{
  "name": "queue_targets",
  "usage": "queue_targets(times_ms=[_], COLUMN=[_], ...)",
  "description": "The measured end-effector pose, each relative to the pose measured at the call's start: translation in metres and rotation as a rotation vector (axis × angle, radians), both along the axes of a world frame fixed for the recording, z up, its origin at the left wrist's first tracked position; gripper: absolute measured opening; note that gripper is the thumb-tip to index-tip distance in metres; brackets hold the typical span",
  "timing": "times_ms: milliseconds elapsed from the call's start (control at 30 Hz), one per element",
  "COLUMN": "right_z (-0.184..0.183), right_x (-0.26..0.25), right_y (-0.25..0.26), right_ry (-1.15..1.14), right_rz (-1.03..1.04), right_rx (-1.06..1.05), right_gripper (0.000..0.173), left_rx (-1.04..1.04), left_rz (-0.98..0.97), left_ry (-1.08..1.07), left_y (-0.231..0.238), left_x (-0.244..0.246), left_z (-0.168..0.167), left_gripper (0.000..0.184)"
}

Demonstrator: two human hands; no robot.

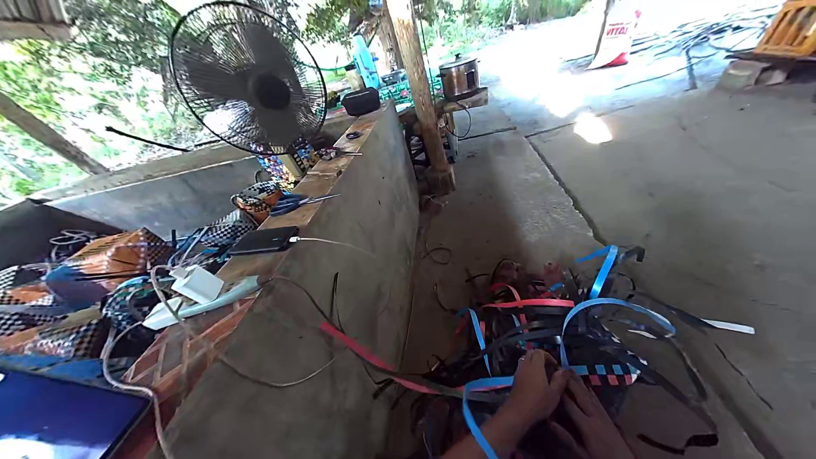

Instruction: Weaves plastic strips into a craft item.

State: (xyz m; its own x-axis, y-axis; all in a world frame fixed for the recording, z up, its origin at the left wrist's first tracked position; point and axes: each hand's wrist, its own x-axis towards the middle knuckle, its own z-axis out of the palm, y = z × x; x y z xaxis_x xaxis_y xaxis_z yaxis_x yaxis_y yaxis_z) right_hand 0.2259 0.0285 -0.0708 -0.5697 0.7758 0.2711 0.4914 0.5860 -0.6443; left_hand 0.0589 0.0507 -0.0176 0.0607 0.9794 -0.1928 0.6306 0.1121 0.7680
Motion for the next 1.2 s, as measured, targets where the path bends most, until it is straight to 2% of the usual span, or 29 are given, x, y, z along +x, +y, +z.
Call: queue_targets(times_ms=[100, 167, 200, 267, 333, 400, 467, 567, 633, 733, 867, 933, 1067, 1133, 1200], right_z=[0.006, 0.018, 0.025, 0.035, 0.053, 0.069, 0.065, 0.049, 0.035, 0.015, 0.001, 0.010, 0.017, 0.016, 0.027], right_x=[0.005, 0.008, 0.008, 0.004, 0.001, -0.003, -0.004, 0.000, 0.012, 0.032, 0.047, 0.050, 0.041, 0.033, 0.027], right_y=[-0.001, 0.009, 0.016, 0.032, 0.050, 0.072, 0.085, 0.072, 0.056, 0.041, 0.041, 0.046, 0.064, 0.073, 0.077], right_ry=[0.077, 0.157, 0.190, 0.218, 0.099, -0.061, 0.003, 0.349, 0.451, 0.366, 0.229, 0.192, 0.342, 0.397, 0.264], right_rz=[-0.016, -0.043, -0.068, -0.157, -0.198, -0.174, -0.158, -0.172, -0.095, 0.066, 0.119, 0.107, 0.022, -0.038, -0.081], right_rx=[-0.009, 0.015, 0.041, 0.078, -0.124, -0.397, -0.468, -0.297, -0.178, -0.041, 0.133, 0.097, 0.050, -0.061, -0.238], right_gripper=[0.043, 0.025, 0.021, 0.022, 0.025, 0.038, 0.034, 0.016, 0.014, 0.018, 0.025, 0.029, 0.019, 0.021, 0.026], left_rx=[-0.170, -0.205, -0.191, -0.154, -0.091, -0.015, 0.061, 0.029, -0.020, -0.192, -0.163, -0.165, -0.162, -0.056, 0.078], left_rz=[0.029, 0.009, -0.006, -0.046, -0.091, -0.123, -0.149, -0.223, -0.239, -0.140, -0.113, -0.102, -0.177, -0.243, -0.276], left_ry=[-0.049, -0.058, -0.038, 0.034, 0.102, 0.155, 0.168, 0.147, -0.001, -0.247, -0.193, -0.197, -0.235, -0.210, -0.113], left_y=[0.017, 0.024, 0.025, 0.026, 0.022, 0.017, 0.013, 0.014, 0.015, 0.017, 0.021, 0.022, 0.021, 0.020, 0.020], left_x=[0.005, 0.004, 0.002, 0.000, 0.001, 0.006, 0.011, 0.003, -0.009, -0.013, -0.002, -0.002, 0.002, 0.004, 0.006], left_z=[-0.007, -0.005, -0.005, -0.004, 0.000, 0.006, 0.012, 0.015, 0.009, 0.012, 0.005, 0.003, 0.007, 0.005, 0.003], left_gripper=[0.052, 0.049, 0.046, 0.043, 0.038, 0.032, 0.030, 0.030, 0.030, 0.037, 0.034, 0.033, 0.034, 0.033, 0.029])
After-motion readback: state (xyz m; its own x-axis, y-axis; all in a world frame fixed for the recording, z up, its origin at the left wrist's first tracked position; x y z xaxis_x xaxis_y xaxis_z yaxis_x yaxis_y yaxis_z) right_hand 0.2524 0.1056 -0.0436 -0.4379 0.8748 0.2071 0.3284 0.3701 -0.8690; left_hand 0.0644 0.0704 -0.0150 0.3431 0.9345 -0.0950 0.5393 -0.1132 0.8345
